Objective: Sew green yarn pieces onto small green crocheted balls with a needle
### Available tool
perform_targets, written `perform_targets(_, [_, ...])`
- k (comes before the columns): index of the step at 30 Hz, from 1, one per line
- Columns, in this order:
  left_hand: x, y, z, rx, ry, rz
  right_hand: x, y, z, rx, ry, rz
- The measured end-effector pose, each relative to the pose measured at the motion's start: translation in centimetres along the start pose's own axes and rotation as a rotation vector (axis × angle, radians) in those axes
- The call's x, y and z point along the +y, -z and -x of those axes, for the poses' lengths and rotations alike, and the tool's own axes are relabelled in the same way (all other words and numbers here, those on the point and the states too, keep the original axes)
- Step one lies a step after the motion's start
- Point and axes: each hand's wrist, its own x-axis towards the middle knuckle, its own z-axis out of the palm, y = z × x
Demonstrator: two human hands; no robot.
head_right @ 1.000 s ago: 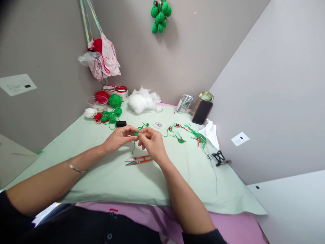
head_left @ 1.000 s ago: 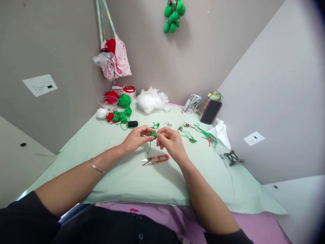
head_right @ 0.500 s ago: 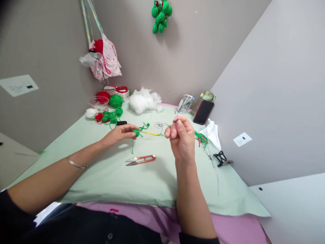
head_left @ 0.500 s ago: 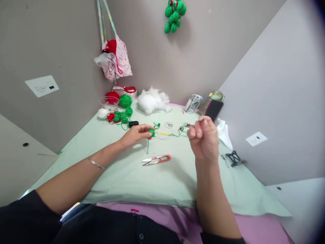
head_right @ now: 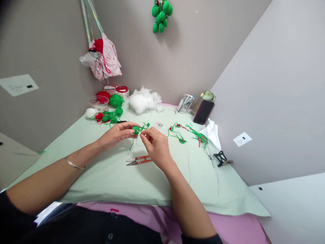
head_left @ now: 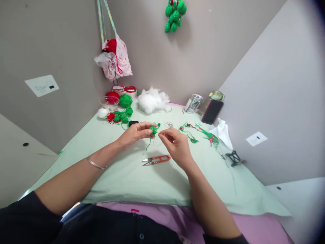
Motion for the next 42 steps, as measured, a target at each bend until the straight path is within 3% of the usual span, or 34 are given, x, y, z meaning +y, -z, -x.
perform_targets(15, [-0.7,0.4,-0.1,-0.002,-0.026,-0.043,0.0,-0.3,0.0,-0.050,-0.055,0.024])
perform_targets(30, [-0.8,-0.2,0.2,0.024,-0.003,0.068,0.1,-2.3,0.1,0.009,-0.189,-0.212])
perform_targets(34, [-1.3,-0.1,0.0,0.014,-0.077,-0.027,0.6,-2.2,-0.4,0.011,-0.266,-0.299])
perform_targets(39, [-1.8,-0.2,-0.1,0.061,-0.134,-0.247,1.3,-2.2,-0.5,-0.083,-0.349,-0.529])
perform_targets(42, [-1.8,-0.3,0.0,0.097,-0.139,-0.290,1.4,-2.5,-0.1,-0.064,-0.251,-0.366])
